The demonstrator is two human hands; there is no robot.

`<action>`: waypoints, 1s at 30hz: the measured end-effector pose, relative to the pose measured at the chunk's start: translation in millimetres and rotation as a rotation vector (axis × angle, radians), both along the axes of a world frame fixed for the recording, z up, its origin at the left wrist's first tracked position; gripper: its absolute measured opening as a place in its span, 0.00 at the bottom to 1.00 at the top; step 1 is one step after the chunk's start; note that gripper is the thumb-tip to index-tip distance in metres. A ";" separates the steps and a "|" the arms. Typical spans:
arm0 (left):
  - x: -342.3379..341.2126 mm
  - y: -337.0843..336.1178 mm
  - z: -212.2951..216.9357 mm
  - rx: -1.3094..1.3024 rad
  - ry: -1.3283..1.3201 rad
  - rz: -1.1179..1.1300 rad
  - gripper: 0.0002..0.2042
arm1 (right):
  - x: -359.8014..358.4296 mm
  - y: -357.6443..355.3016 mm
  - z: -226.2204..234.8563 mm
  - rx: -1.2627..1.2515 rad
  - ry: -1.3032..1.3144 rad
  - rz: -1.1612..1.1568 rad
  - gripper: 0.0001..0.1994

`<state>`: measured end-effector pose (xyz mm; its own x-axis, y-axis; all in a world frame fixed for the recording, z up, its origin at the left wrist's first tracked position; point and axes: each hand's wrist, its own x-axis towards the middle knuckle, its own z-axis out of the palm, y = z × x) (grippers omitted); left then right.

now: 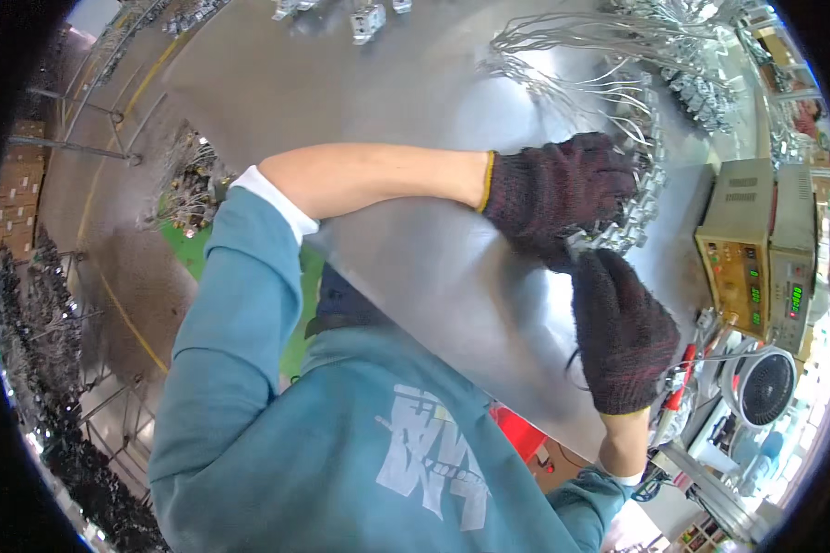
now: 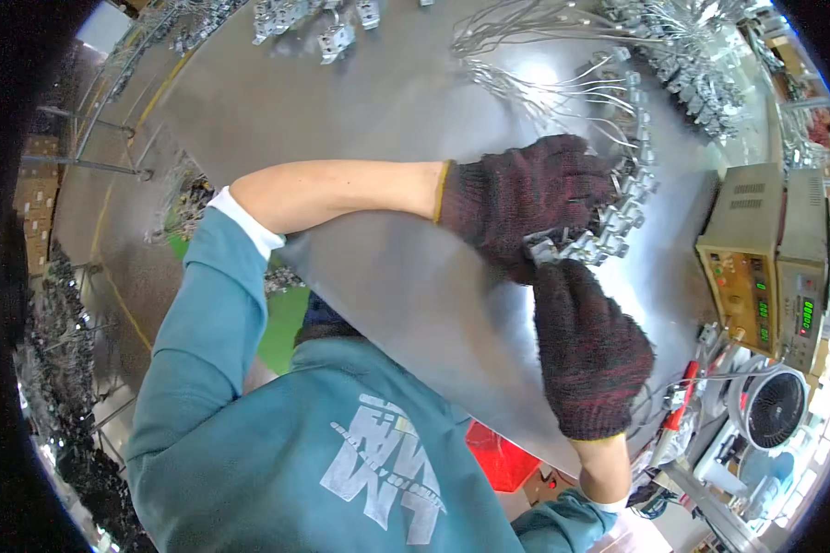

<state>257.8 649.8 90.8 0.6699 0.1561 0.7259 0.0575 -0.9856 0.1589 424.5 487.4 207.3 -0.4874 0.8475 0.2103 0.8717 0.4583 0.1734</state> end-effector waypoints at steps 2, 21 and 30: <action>-0.7 3.2 0.2 0.024 0.066 0.020 0.35 | 1.7 2.3 -1.8 -0.007 -0.038 -0.007 0.14; -15.6 68.3 -18.9 -0.059 0.259 0.156 0.57 | 132.6 35.9 -12.6 -0.241 0.259 -0.520 0.17; -9.8 99.6 -47.0 -0.342 0.339 0.506 0.35 | 113.4 74.5 -18.1 -0.073 0.224 -0.190 0.18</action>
<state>248.0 749.4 43.8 0.6356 0.6911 0.3441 0.5974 -0.7226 0.3478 538.0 561.9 189.2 -0.2672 0.9357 0.2303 0.9558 0.2878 -0.0605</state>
